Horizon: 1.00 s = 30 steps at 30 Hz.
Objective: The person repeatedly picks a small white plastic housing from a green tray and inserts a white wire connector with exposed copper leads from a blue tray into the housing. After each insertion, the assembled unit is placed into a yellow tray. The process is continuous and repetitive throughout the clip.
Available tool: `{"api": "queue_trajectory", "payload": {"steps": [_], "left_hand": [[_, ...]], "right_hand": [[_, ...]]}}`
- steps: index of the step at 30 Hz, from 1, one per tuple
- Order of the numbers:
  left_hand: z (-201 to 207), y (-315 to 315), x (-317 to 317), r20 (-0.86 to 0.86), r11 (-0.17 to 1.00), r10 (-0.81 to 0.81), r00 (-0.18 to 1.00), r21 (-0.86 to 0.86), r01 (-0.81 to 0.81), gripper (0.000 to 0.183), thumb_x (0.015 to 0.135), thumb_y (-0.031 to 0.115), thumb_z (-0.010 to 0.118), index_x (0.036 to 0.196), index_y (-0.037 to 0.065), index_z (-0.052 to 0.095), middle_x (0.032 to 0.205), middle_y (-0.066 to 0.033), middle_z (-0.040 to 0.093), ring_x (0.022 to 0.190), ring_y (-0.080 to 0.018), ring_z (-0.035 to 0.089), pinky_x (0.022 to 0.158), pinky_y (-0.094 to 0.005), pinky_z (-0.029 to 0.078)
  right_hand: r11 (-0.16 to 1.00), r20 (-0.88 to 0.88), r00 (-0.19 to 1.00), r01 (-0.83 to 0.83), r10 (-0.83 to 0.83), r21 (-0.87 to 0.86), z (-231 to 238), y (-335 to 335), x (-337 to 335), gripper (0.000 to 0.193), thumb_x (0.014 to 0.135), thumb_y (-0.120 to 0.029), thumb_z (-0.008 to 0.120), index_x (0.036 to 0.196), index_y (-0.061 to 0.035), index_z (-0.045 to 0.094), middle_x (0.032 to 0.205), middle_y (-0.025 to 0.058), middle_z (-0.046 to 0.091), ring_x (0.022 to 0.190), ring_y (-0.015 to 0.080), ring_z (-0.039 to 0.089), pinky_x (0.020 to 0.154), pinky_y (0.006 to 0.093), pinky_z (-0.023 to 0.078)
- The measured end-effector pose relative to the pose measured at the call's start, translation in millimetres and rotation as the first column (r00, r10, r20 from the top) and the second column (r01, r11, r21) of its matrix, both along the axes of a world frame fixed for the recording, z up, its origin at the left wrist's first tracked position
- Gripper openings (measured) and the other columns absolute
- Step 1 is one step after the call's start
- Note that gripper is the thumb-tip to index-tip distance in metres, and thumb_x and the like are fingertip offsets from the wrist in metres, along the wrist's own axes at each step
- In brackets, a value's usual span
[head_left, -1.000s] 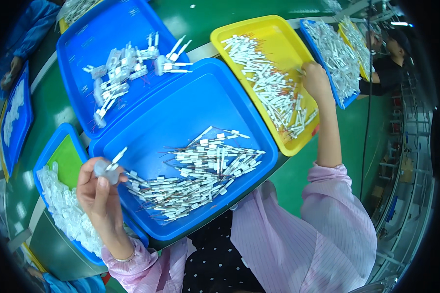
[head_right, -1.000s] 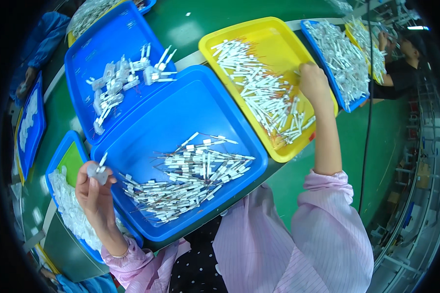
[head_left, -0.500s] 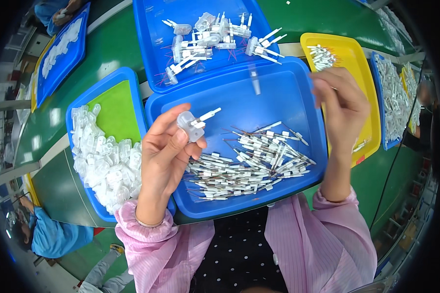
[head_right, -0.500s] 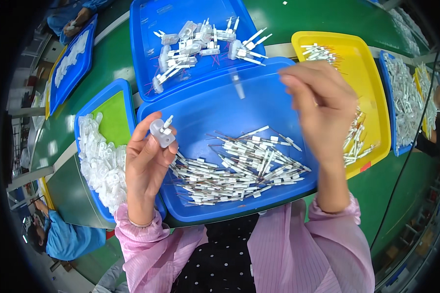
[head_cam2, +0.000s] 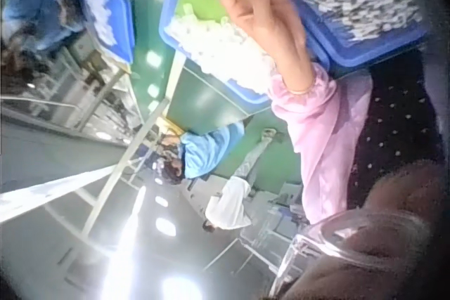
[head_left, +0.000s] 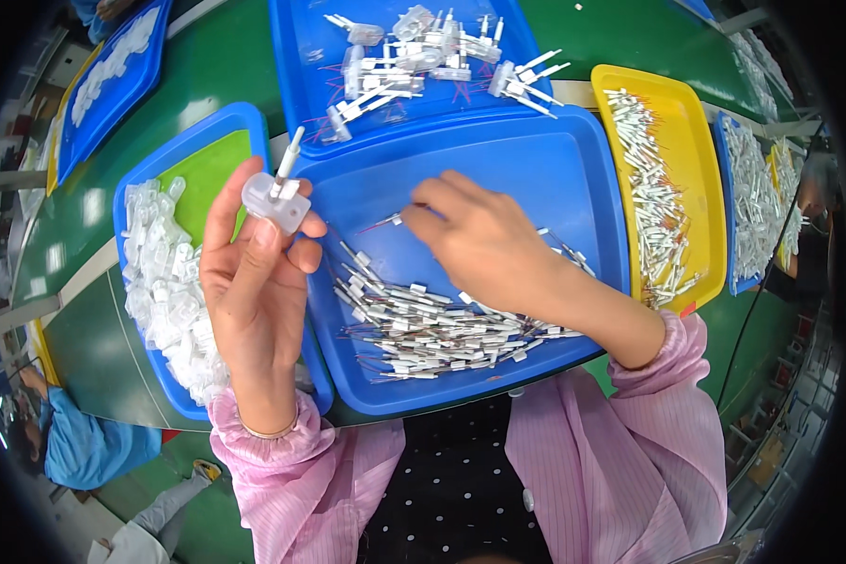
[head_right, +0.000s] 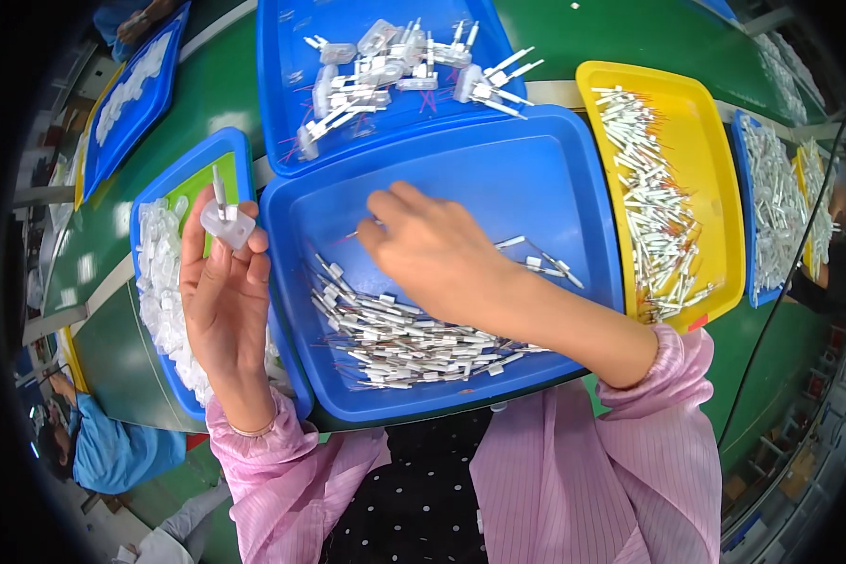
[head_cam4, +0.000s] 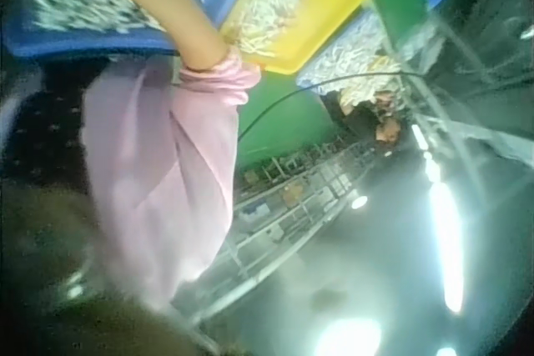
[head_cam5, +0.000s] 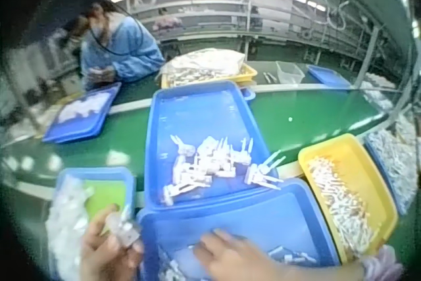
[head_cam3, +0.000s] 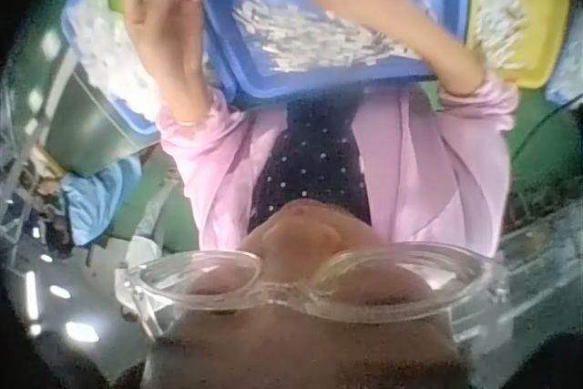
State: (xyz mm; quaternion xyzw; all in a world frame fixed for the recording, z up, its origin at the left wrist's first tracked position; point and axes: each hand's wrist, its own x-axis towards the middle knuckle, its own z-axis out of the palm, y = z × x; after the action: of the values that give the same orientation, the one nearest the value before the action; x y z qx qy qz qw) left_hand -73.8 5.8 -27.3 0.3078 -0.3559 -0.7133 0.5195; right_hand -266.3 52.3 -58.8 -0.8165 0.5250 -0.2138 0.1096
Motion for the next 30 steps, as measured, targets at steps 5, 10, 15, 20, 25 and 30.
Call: {"api": "queue_trajectory", "payload": {"steps": [5, 10, 15, 20, 25, 30], "left_hand": [[-1, 3, -2, -0.06, 0.998, -0.062, 0.996, 0.029, 0.064, 0.044, 0.083, 0.002, 0.052, 0.124, -0.003, 0.037, 0.103, -0.0201, 0.056, 0.08, -0.0226, 0.058, 0.06, -0.025, 0.046], [-3, 5, 1, -0.144, 0.989, -0.13, 0.981, 0.044, 0.138, 0.043, 0.084, 0.002, 0.052, 0.124, -0.003, 0.038, 0.101, -0.0191, 0.056, 0.079, -0.0219, 0.059, 0.06, -0.0263, 0.046], [-7, 5, -3, -0.255, 0.972, -0.188, 0.948, 0.09, 0.217, 0.044, 0.084, 0.002, 0.051, 0.125, -0.002, 0.037, 0.1, -0.0187, 0.056, 0.079, -0.0215, 0.058, 0.06, -0.0263, 0.046], [-13, 7, -8, -0.246, 0.963, -0.223, 0.943, 0.094, 0.252, 0.043, 0.084, 0.001, 0.051, 0.124, -0.002, 0.038, 0.1, -0.0189, 0.056, 0.08, -0.0222, 0.059, 0.06, -0.027, 0.048], [-16, 8, -11, -0.2, 0.967, -0.25, 0.947, -0.012, 0.253, 0.044, 0.082, -0.002, 0.053, 0.123, -0.002, 0.039, 0.1, -0.0191, 0.056, 0.08, -0.0231, 0.059, 0.058, -0.0275, 0.049], [-22, 7, -12, -0.172, 0.957, -0.289, 0.942, -0.089, 0.278, 0.045, 0.08, -0.003, 0.055, 0.122, -0.002, 0.039, 0.1, -0.0204, 0.056, 0.079, -0.0228, 0.06, 0.057, -0.0272, 0.05]], "right_hand": [[0.987, -0.189, 0.982, -0.034, 0.003, -0.16, -21, -17, 17, 0.012, 0.057, -0.001, 0.058, 0.068, -0.0007, 0.054, 0.07, 0.0101, 0.05, 0.067, 0.0232, 0.055, 0.059, 0.0346, 0.044], [0.994, 0.08, 0.996, 0.054, -0.046, -0.094, 9, -15, 5, 0.009, 0.065, -0.001, 0.06, 0.073, 0.0011, 0.057, 0.064, 0.0094, 0.053, 0.062, 0.0241, 0.055, 0.057, 0.032, 0.044], [0.958, 0.729, 0.642, 0.281, -0.236, 0.063, 41, 12, -6, 0.01, 0.074, 0.002, 0.063, 0.083, 0.005, 0.059, 0.072, 0.0104, 0.061, 0.06, 0.0168, 0.059, 0.056, 0.0249, 0.047], [0.887, 0.862, 0.213, 0.058, -0.46, 0.459, 54, 24, -6, 0.011, 0.079, 0.003, 0.059, 0.089, 0.0066, 0.058, 0.072, 0.0137, 0.063, 0.061, 0.0151, 0.062, 0.055, 0.0221, 0.051], [0.906, 0.892, 0.192, -0.033, -0.409, 0.423, 55, 27, -10, 0.011, 0.078, 0.004, 0.059, 0.089, 0.0079, 0.058, 0.07, 0.0143, 0.063, 0.063, 0.0163, 0.063, 0.052, 0.0223, 0.052], [0.915, 0.88, 0.261, 0.039, -0.396, 0.401, 52, 27, -6, 0.007, 0.077, 0.006, 0.06, 0.083, 0.0082, 0.06, 0.069, 0.0119, 0.062, 0.059, 0.0144, 0.063, 0.047, 0.0204, 0.05]]}}
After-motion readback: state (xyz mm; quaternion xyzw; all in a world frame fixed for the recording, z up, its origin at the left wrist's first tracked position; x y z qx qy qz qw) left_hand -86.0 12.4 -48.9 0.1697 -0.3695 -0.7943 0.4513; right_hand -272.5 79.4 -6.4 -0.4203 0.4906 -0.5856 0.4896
